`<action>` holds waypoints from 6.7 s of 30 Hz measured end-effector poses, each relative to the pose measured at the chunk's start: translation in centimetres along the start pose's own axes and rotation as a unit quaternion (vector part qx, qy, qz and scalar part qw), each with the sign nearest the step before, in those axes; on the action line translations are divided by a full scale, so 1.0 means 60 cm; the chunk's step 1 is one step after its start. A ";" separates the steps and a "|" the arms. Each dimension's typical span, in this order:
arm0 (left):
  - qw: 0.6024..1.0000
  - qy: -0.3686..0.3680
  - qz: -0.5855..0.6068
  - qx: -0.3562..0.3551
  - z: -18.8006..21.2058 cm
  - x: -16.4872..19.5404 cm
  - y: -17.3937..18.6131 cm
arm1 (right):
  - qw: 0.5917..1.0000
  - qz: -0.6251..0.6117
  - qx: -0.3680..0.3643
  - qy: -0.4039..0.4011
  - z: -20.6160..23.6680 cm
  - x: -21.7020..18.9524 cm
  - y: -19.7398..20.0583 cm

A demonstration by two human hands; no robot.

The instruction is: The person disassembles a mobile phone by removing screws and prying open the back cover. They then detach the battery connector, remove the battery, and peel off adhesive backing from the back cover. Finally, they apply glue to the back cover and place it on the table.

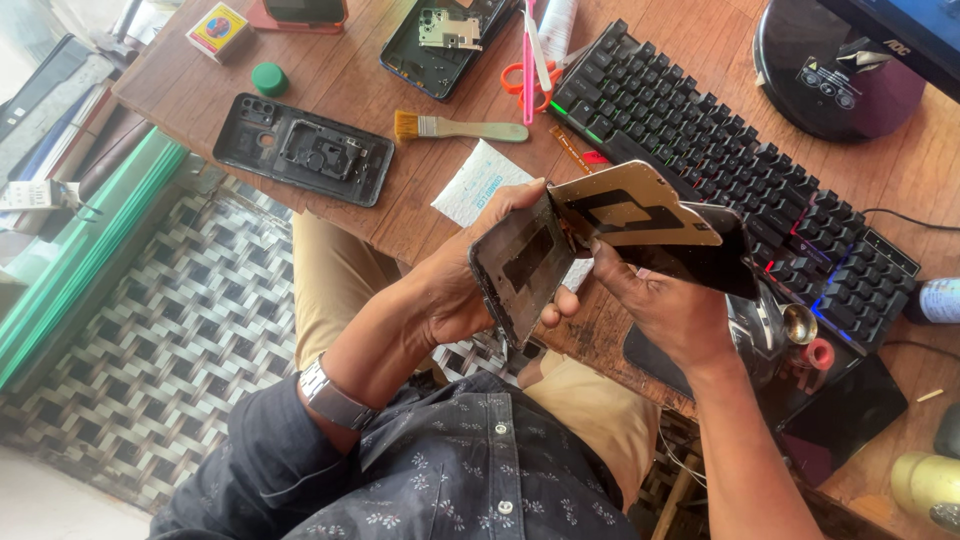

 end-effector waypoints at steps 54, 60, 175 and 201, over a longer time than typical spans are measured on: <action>1.000 -0.003 -0.008 0.005 -0.003 0.003 0.005 | 0.994 -0.052 -0.007 -0.094 -0.002 0.029 -0.003; 1.000 -0.005 -0.006 0.000 -0.002 0.001 0.006 | 0.994 -0.045 -0.007 -0.099 -0.001 0.027 -0.001; 0.976 -0.218 -0.008 -0.004 0.110 -0.006 0.048 | 0.944 0.144 -0.058 -0.292 -0.038 -0.002 -0.047; 0.657 -0.353 -0.599 0.292 0.054 -0.033 -0.038 | 0.827 -0.452 0.033 -0.333 0.033 -0.046 -0.071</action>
Point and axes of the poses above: each hand's wrist, its own z-axis away from the middle knuckle, its own y-axis out of the back of the hand, x = y × z, the point moved 2 cm from there along -z, towards the middle knuckle, and after that the axes turned 2 degrees about x, right-handed, at the moved point
